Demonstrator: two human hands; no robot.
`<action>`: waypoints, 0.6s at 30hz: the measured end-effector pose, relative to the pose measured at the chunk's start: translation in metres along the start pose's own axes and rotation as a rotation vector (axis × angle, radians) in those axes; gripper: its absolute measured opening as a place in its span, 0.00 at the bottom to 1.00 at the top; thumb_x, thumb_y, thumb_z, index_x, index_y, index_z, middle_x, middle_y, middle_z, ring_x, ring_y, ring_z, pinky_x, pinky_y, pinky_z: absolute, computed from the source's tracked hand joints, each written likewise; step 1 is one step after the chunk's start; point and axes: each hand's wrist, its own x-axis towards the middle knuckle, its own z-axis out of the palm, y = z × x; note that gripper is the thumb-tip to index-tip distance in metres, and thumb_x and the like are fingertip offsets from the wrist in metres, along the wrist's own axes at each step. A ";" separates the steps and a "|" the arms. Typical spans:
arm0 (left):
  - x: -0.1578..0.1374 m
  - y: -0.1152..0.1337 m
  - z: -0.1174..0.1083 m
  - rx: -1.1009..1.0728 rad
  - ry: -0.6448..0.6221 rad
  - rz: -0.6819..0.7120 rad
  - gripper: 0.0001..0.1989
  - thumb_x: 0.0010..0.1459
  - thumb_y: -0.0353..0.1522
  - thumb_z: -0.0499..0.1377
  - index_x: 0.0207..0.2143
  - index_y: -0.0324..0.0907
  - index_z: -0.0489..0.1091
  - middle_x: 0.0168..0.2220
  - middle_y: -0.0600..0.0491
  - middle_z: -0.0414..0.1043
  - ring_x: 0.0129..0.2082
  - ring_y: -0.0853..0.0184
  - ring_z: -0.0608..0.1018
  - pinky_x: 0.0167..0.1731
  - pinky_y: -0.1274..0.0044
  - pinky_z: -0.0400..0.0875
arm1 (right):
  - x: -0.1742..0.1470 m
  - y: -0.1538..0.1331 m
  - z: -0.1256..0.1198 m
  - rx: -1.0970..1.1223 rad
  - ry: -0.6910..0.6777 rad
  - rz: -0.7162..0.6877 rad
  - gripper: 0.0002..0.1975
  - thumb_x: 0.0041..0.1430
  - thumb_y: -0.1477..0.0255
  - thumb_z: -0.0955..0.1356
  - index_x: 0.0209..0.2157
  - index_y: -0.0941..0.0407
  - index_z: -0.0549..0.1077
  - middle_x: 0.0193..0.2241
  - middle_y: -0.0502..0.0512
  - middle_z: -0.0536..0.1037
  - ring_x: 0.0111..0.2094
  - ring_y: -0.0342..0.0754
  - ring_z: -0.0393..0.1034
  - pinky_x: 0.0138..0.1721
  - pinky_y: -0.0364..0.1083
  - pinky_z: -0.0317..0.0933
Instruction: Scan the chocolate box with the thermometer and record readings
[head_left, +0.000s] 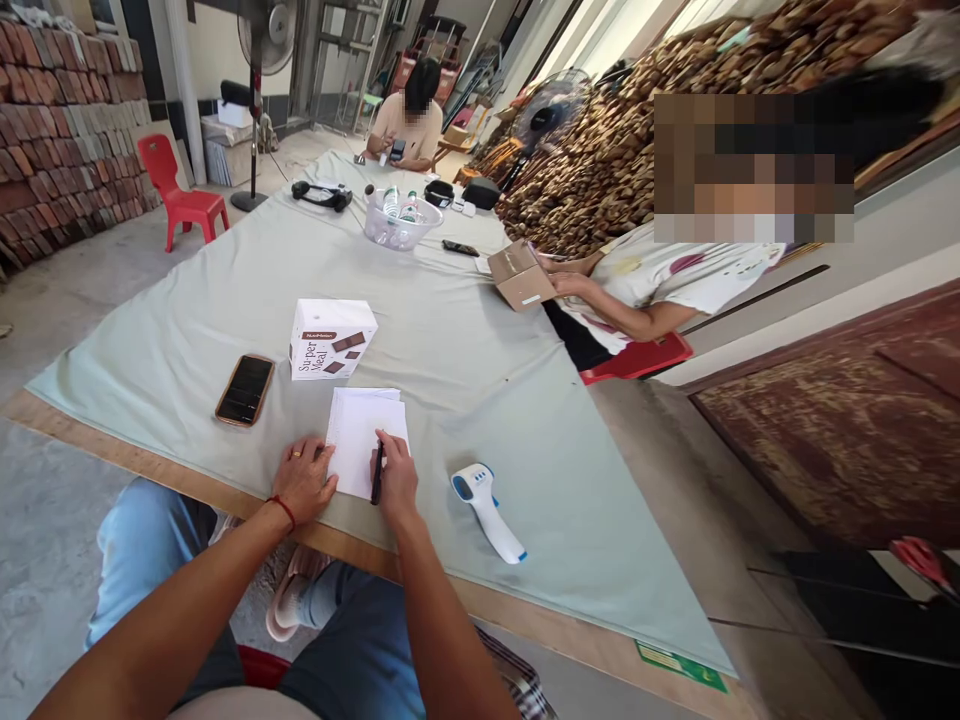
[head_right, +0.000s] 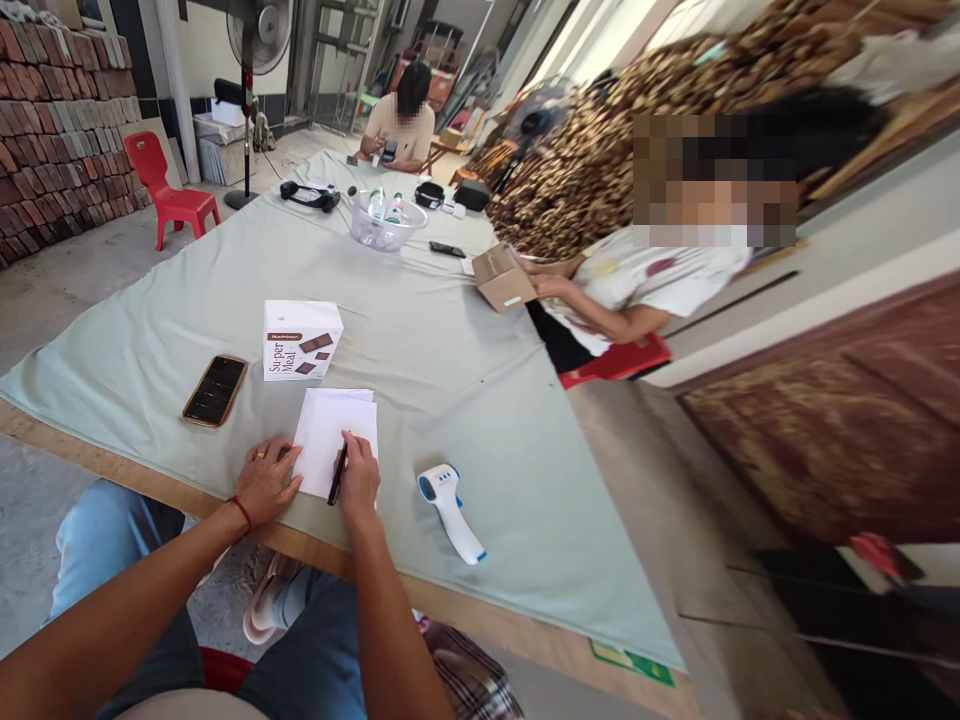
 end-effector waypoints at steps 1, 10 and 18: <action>0.000 -0.001 0.000 -0.003 0.003 0.000 0.22 0.59 0.35 0.58 0.56 0.43 0.65 0.53 0.46 0.66 0.54 0.56 0.67 0.54 0.63 0.61 | 0.006 0.007 -0.003 -0.087 -0.042 -0.035 0.18 0.60 0.72 0.59 0.45 0.55 0.75 0.42 0.61 0.76 0.40 0.53 0.69 0.40 0.51 0.61; -0.003 -0.005 0.007 -0.084 0.050 0.000 0.19 0.59 0.32 0.58 0.53 0.43 0.67 0.52 0.46 0.68 0.53 0.55 0.68 0.54 0.61 0.62 | 0.013 0.018 -0.032 -0.525 -0.273 -0.030 0.28 0.53 0.84 0.59 0.55 0.56 0.72 0.51 0.62 0.74 0.51 0.55 0.66 0.49 0.50 0.59; 0.078 -0.073 0.001 -0.694 0.363 -0.308 0.30 0.46 0.33 0.67 0.53 0.39 0.65 0.46 0.45 0.68 0.46 0.58 0.73 0.51 0.63 0.67 | -0.020 0.052 -0.109 -0.711 -0.055 0.334 0.23 0.59 0.65 0.64 0.55 0.59 0.69 0.55 0.67 0.69 0.56 0.61 0.62 0.55 0.58 0.55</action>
